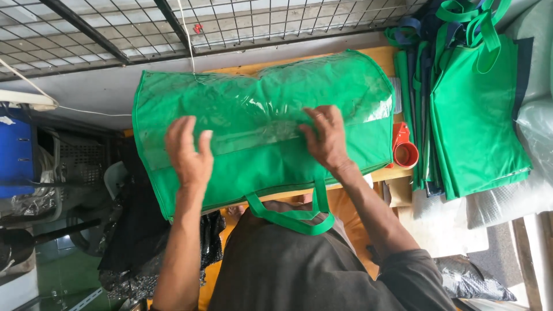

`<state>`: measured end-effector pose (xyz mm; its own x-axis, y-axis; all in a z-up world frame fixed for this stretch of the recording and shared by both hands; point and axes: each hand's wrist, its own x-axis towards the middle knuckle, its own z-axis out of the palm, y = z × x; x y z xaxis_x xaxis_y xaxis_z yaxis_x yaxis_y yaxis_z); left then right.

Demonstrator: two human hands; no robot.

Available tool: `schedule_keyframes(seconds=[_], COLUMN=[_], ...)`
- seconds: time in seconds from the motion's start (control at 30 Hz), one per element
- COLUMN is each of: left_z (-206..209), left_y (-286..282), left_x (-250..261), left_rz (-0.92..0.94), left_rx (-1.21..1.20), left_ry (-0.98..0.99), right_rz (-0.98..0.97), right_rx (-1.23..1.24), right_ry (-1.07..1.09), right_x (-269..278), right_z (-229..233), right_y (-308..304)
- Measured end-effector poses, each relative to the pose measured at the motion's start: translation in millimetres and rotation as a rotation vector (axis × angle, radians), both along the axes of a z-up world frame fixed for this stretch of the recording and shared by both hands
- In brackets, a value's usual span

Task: Cleaning a pillow with a brush and then placing it inside a green zippered storage bag.

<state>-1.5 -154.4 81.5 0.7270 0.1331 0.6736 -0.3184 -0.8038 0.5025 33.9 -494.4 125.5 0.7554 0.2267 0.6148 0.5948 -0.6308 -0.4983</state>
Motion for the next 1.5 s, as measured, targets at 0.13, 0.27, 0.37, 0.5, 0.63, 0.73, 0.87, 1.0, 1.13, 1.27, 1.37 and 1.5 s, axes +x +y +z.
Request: schedule_keyframes(seconds=[0.13,0.27,0.37,0.5,0.63,0.73,0.87,1.0,1.13,1.27,1.37,1.5], left_z=[44,30,25,21,17,15,13,13,7,8,8,6], left_y=[-78,-90,-90,-89,-90,-88,-87,-87,-85,-85,-86,-86], left_x=[-21,-27,-29,-28,-29,-30,-28,-29,-27,-28,-28,-27], left_rz=[-0.176,-0.207,-0.204,-0.192,-0.194,-0.191,-0.191,-0.190,-0.202,-0.198,-0.197,-0.196], left_rx=[0.105,0.209,0.206,0.198,0.159,0.187,0.192,0.180,0.165,0.182,0.186,0.181], left_ry=[0.266,0.416,0.421,0.423,0.421,0.458,0.498,0.530,0.547,0.550,0.555,0.565], right_rz=[0.002,0.078,0.154,0.249,0.306,0.306,0.290,0.286,0.308,0.259,0.227,0.231], right_rx=[-0.268,-0.291,-0.305,-0.371,-0.409,-0.483,-0.597,-0.654,-0.503,-0.616,-0.684,-0.633], right_ry=[0.055,0.002,-0.062,-0.104,-0.065,0.096,0.253,0.281,0.446,0.462,0.455,0.585], right_x=[-21,-10,1,18,23,22,18,16,21,18,19,23], right_z=[-3,-8,-18,-25,-25,-25,-25,-26,-21,-14,-26,-33], right_y=[49,62,63,65,66,66,68,69,60,68,69,67])
